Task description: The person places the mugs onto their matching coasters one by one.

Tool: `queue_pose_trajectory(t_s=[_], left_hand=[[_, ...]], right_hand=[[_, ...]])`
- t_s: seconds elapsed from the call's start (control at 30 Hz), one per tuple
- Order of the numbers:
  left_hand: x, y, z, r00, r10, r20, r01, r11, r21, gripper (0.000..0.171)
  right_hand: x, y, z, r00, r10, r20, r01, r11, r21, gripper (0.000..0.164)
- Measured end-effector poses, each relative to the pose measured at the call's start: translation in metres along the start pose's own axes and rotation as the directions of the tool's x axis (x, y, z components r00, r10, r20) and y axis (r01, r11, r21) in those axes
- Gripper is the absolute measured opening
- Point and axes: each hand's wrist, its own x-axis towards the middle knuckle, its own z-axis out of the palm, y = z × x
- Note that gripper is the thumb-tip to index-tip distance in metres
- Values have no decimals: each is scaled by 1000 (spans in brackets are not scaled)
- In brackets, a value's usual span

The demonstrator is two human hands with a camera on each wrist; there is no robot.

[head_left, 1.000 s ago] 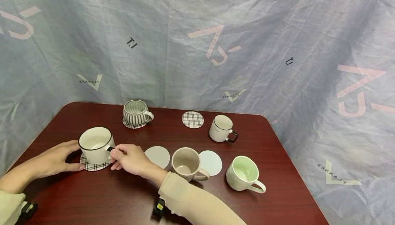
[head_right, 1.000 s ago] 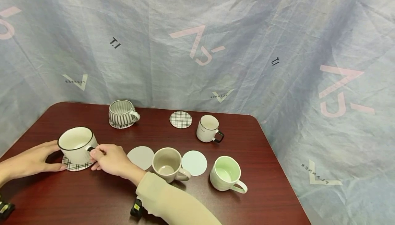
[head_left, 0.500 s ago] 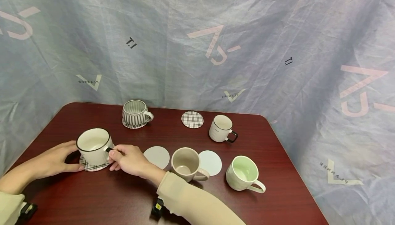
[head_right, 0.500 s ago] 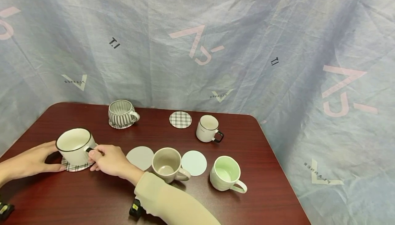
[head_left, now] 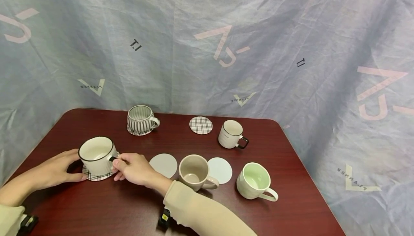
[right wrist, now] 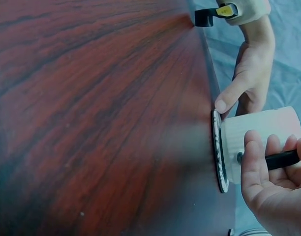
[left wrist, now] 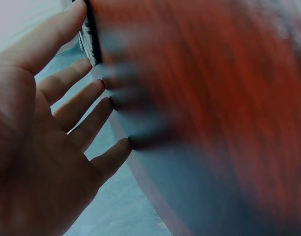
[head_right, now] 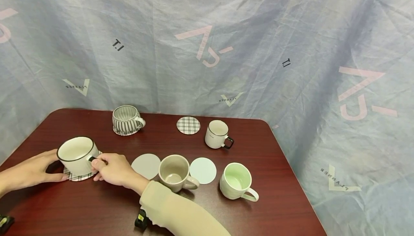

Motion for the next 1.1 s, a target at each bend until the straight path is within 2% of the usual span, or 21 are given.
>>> queue_pose_trajectory(t_s=[0.23, 0.47, 0.83, 1.1], left_hand=[[-1, -1, 0, 1000, -9, 5, 9, 1000, 3, 72], [-1, -1, 2, 999, 34, -39, -34, 999, 1, 70], [1, 1, -1, 999, 25, -22, -25, 1000, 2, 72], [-1, -4, 3, 996, 57, -67, -56, 998, 17, 68]], right_hand=[[0, 2, 1, 1000, -1, 8, 1, 1000, 8, 24], [2, 2, 2, 1000, -1, 24, 1, 1000, 11, 25], [3, 1, 3, 1000, -3, 13, 3, 1000, 13, 25], [5, 0, 6, 1000, 12, 17, -12, 1000, 9, 25]])
